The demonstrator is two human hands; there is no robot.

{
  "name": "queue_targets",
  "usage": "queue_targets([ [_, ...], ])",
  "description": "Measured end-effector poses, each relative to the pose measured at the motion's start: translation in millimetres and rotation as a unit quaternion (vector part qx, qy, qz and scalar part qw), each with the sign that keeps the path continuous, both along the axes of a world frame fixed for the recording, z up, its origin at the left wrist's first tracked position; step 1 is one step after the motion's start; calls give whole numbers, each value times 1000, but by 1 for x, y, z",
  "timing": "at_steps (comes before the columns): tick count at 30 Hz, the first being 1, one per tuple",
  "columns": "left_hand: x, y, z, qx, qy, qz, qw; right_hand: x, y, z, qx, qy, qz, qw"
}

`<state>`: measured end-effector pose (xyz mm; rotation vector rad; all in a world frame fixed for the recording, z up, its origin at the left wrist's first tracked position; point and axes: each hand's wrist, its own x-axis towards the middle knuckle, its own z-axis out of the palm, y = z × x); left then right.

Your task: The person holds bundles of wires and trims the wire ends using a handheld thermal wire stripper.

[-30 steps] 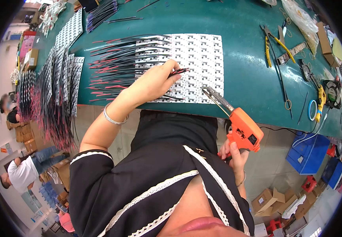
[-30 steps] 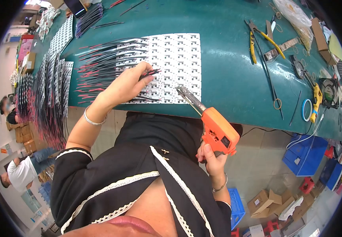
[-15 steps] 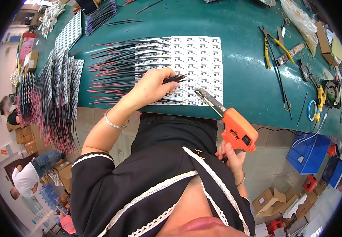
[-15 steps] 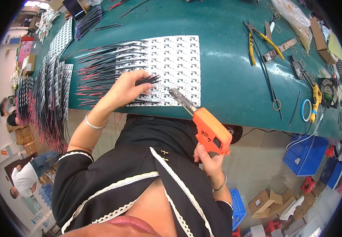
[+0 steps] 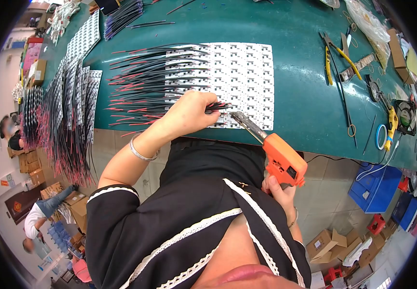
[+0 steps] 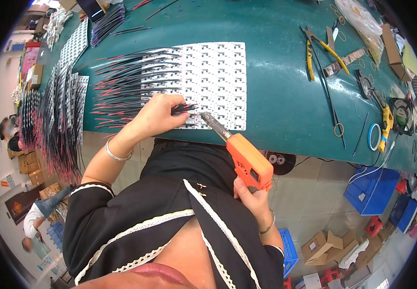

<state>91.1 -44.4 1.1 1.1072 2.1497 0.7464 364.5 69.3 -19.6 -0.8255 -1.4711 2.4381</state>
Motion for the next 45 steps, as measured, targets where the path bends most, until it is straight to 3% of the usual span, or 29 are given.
queue_targets([
  [14,0,2,-1,-9,31,-20,999,-8,0,0,36,-14,6,999],
  [22,-3,4,-3,-10,16,-33,999,-3,3,0,-9,17,-10,1000],
  [35,-13,12,-2,-38,37,-115,992,0,5,-3,2,3,24,1000],
  [45,-16,10,0,-30,54,-158,986,-7,9,4,-40,28,-71,996],
])
